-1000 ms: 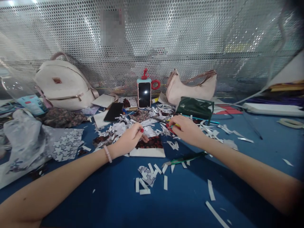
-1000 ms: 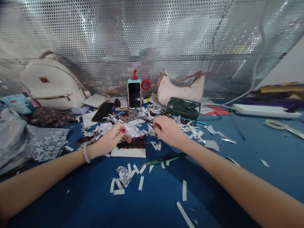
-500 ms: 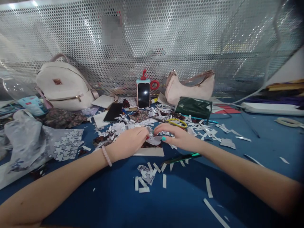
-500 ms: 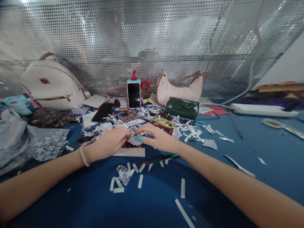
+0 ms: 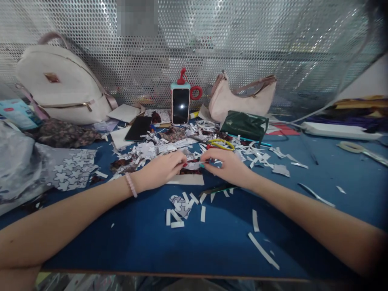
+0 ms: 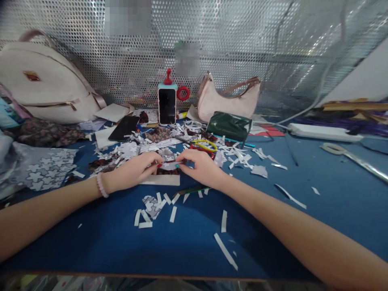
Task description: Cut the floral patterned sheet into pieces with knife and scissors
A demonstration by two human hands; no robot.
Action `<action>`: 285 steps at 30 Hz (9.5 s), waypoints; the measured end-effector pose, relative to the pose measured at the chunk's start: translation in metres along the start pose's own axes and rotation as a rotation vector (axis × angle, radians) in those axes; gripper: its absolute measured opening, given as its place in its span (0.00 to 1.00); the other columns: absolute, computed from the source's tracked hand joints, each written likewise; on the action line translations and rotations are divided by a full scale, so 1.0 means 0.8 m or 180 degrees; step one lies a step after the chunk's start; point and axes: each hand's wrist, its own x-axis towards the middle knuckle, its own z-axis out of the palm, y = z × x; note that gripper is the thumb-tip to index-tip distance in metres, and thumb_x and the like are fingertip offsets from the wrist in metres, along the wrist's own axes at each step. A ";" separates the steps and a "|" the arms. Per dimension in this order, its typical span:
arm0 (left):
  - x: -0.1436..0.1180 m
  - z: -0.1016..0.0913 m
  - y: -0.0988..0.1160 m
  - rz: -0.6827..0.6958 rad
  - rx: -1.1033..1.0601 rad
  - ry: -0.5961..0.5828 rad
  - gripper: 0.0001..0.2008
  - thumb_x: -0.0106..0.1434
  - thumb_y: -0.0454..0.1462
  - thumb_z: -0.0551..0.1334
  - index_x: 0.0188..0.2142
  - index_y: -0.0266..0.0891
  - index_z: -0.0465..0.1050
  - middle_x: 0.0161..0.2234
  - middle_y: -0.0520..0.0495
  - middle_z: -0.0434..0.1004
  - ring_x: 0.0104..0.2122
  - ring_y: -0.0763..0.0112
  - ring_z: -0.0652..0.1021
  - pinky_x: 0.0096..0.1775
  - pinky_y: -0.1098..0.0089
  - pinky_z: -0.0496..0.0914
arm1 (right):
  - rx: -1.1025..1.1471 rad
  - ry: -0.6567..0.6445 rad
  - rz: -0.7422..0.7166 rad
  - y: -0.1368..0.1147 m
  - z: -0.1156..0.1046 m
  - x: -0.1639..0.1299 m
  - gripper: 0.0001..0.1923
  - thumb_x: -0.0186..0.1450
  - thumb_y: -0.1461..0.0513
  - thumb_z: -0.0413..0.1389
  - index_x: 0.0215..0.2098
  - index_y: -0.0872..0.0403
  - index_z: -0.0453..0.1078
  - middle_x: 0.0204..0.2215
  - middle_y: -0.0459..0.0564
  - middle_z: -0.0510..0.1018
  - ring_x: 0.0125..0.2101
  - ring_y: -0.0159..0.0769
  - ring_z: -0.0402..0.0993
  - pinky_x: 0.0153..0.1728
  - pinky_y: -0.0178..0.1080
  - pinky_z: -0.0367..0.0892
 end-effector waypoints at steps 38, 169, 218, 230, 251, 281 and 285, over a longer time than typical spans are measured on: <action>0.001 0.005 0.002 -0.0699 -0.1407 0.0821 0.02 0.61 0.33 0.52 0.32 0.40 0.61 0.26 0.52 0.70 0.27 0.72 0.73 0.30 0.71 0.67 | 0.0082 -0.0059 -0.0002 0.013 0.009 0.000 0.08 0.62 0.63 0.51 0.25 0.52 0.68 0.32 0.50 0.75 0.36 0.37 0.71 0.40 0.44 0.66; -0.008 0.012 0.011 0.0703 -0.0002 0.0145 0.12 0.65 0.37 0.51 0.37 0.39 0.73 0.43 0.42 0.77 0.43 0.63 0.76 0.46 0.64 0.70 | -0.0731 -0.0174 -0.0636 0.001 -0.005 -0.049 0.16 0.67 0.62 0.42 0.40 0.51 0.71 0.41 0.51 0.77 0.43 0.36 0.73 0.45 0.40 0.70; -0.010 0.002 0.002 0.1944 0.2101 -0.0233 0.17 0.70 0.31 0.44 0.45 0.36 0.70 0.43 0.45 0.78 0.41 0.70 0.77 0.40 0.73 0.68 | -0.1899 -0.0099 -0.1844 -0.004 -0.004 -0.037 0.18 0.68 0.68 0.39 0.36 0.61 0.71 0.32 0.55 0.77 0.30 0.36 0.70 0.30 0.38 0.63; -0.011 0.007 -0.002 0.2097 0.2162 -0.0026 0.18 0.70 0.32 0.43 0.44 0.36 0.71 0.41 0.45 0.78 0.38 0.70 0.77 0.39 0.71 0.68 | -0.1930 -0.0185 -0.1812 -0.004 -0.003 -0.036 0.19 0.68 0.68 0.37 0.35 0.61 0.71 0.31 0.55 0.76 0.30 0.36 0.70 0.29 0.38 0.62; -0.004 -0.003 0.008 0.2283 0.1503 0.0729 0.12 0.65 0.34 0.50 0.36 0.34 0.72 0.35 0.45 0.80 0.36 0.68 0.78 0.38 0.69 0.73 | -0.1933 -0.0171 -0.1812 -0.007 -0.002 -0.034 0.18 0.68 0.69 0.38 0.36 0.59 0.70 0.31 0.53 0.76 0.28 0.33 0.68 0.30 0.37 0.61; -0.004 -0.008 -0.005 0.1772 0.1117 -0.0133 0.16 0.67 0.36 0.49 0.41 0.33 0.75 0.48 0.40 0.74 0.48 0.58 0.73 0.49 0.57 0.67 | -0.0971 -0.0518 -0.1492 -0.010 -0.015 -0.043 0.15 0.61 0.69 0.43 0.32 0.57 0.73 0.28 0.52 0.70 0.29 0.34 0.65 0.32 0.39 0.64; -0.006 -0.007 0.000 0.1835 0.1242 -0.0272 0.16 0.67 0.39 0.50 0.45 0.33 0.72 0.51 0.39 0.71 0.51 0.57 0.70 0.52 0.56 0.63 | -0.0918 -0.0472 -0.1581 -0.009 -0.012 -0.041 0.15 0.61 0.69 0.43 0.31 0.57 0.72 0.27 0.52 0.71 0.29 0.34 0.65 0.32 0.39 0.64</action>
